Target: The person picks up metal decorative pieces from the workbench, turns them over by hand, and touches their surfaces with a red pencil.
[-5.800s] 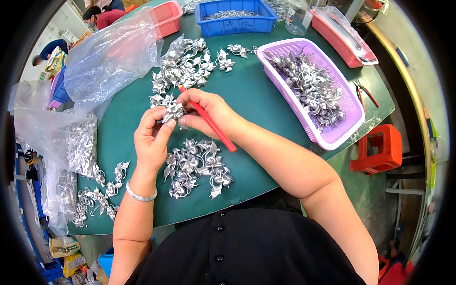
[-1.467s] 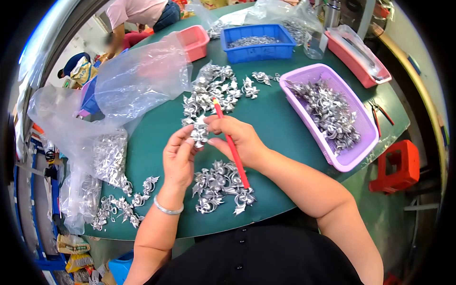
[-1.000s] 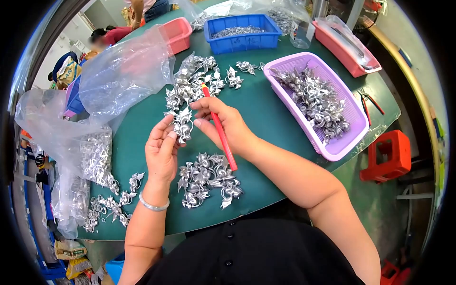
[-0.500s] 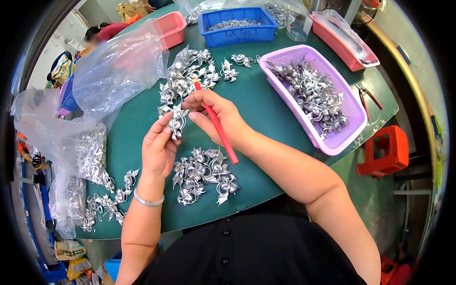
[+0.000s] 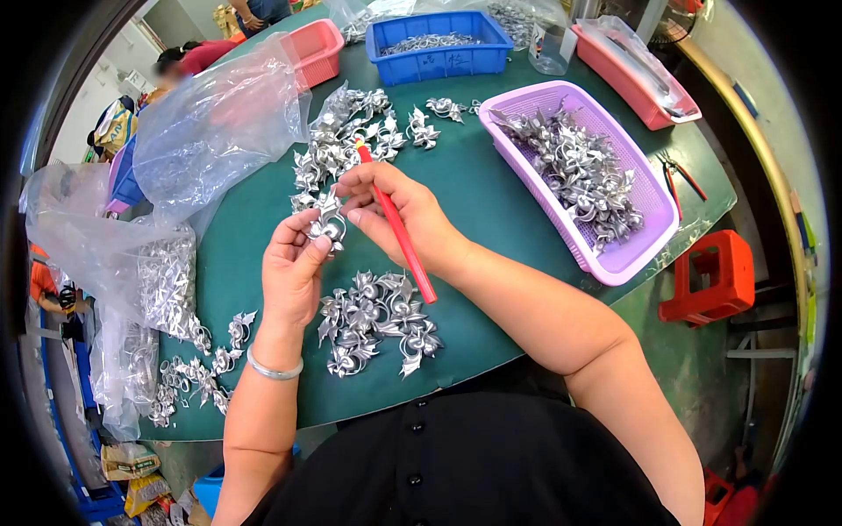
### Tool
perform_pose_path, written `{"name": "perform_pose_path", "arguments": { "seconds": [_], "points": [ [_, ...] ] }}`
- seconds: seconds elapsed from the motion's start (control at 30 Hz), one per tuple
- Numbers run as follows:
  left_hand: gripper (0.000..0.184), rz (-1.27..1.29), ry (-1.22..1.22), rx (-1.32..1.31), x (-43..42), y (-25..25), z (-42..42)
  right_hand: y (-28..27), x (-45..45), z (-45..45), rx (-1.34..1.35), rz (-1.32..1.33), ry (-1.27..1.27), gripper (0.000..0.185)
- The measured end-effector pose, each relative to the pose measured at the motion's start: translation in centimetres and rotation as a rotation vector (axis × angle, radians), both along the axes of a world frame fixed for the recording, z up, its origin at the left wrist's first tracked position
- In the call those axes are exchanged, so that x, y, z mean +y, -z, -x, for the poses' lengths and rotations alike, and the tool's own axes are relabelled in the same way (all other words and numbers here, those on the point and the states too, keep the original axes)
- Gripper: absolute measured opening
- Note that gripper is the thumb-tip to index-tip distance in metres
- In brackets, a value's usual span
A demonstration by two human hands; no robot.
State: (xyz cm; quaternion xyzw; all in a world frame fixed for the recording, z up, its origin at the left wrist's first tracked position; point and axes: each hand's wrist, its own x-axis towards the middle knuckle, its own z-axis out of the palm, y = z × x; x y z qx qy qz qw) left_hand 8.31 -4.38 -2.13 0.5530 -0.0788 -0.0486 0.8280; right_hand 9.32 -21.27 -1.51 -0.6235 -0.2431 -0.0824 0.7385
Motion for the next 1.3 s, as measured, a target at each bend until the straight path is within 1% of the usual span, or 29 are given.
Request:
{"name": "perform_pose_path", "arguments": {
  "seconds": [0.1, 0.2, 0.4, 0.5, 0.8, 1.0, 1.1, 1.3],
  "points": [
    [0.029, -0.140, -0.044, -0.143, 0.0, 0.4, 0.0, 0.2, 0.0, -0.2, 0.008, -0.074, -0.057, 0.030],
    [0.027, -0.363, -0.122, -0.306, 0.3, 0.6, 0.0, 0.2, -0.1, -0.1, 0.030, -0.080, -0.065, 0.031],
    [0.025, -0.481, -0.228, -0.520, 0.4, 1.4, -0.5, 0.1, -0.1, -0.1, 0.061, -0.076, -0.055, 0.031],
    [0.025, -0.502, -0.246, -0.562, 0.3, 1.2, -0.4, -0.1, -0.1, 0.0, 0.100, -0.116, -0.073, 0.031],
    [0.026, -0.562, -0.265, -0.626, 0.3, 0.8, -0.2, -0.1, -0.2, -0.1, 0.107, -0.127, -0.079, 0.029],
    [0.026, -0.669, -0.285, -0.715, 0.3, 0.1, 0.1, -0.1, -0.2, -0.2, 0.156, -0.146, -0.067, 0.026],
    [0.027, -0.704, -0.339, -0.792, 0.2, 0.0, -0.1, -0.1, -0.2, -0.2, 0.164, -0.140, -0.066, 0.026],
    [0.027, -0.742, -0.327, -0.816, 0.2, -0.3, 0.0, -0.1, -0.2, -0.2, 0.210, -0.139, -0.063, 0.024]
  ]
}}
